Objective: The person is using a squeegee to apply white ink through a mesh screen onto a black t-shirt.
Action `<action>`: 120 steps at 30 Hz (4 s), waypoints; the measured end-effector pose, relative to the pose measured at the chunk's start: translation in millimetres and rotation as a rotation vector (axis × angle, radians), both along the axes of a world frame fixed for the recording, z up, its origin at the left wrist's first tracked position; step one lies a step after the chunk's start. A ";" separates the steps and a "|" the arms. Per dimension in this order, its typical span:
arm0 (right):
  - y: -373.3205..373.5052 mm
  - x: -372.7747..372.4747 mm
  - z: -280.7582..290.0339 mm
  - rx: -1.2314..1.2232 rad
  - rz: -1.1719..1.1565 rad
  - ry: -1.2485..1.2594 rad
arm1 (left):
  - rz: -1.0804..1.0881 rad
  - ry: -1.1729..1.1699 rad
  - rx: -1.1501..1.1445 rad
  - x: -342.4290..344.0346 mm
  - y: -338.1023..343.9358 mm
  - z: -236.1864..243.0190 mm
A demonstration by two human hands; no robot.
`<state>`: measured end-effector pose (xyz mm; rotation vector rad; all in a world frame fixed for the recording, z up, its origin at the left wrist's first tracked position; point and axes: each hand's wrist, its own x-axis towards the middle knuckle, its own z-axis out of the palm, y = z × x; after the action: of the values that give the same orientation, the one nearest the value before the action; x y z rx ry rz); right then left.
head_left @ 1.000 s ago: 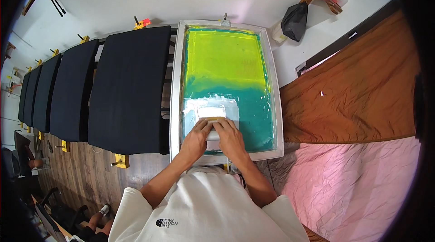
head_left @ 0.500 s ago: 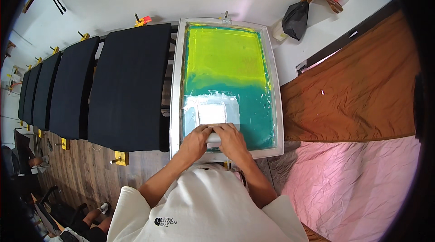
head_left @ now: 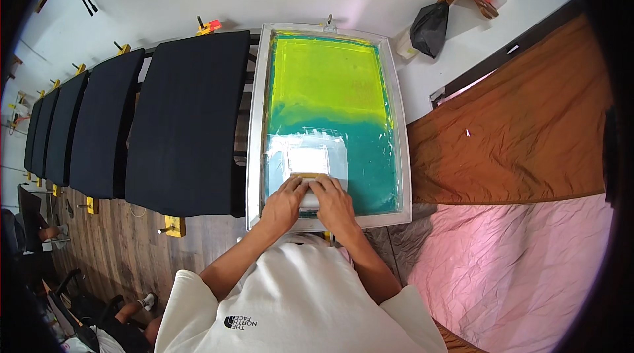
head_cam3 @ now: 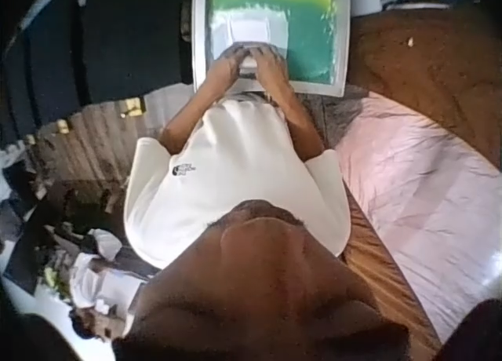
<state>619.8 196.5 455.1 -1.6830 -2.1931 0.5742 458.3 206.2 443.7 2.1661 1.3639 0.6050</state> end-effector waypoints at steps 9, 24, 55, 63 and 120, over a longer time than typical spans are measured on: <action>-8.5 0.7 -12.7 0.090 -0.009 -0.003 | -0.006 0.020 0.048 -1.3 -4.4 -9.5; -7.8 5.1 6.8 0.081 0.022 -0.027 | -0.016 -0.011 -0.092 1.6 -14.0 3.5; -31.9 9.0 10.1 -0.022 0.035 0.007 | 0.008 0.038 -0.220 4.1 -33.7 21.8; -36.0 9.8 13.6 -0.071 0.040 -0.010 | -0.028 0.002 -0.111 1.8 -38.5 9.5; -11.9 14.3 15.5 -0.153 0.052 0.042 | -0.031 0.014 -0.230 1.7 -21.2 14.6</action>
<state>634.2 184.6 470.6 -1.6745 -2.2186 0.8027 460.0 185.0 458.3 2.0062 1.3344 0.4007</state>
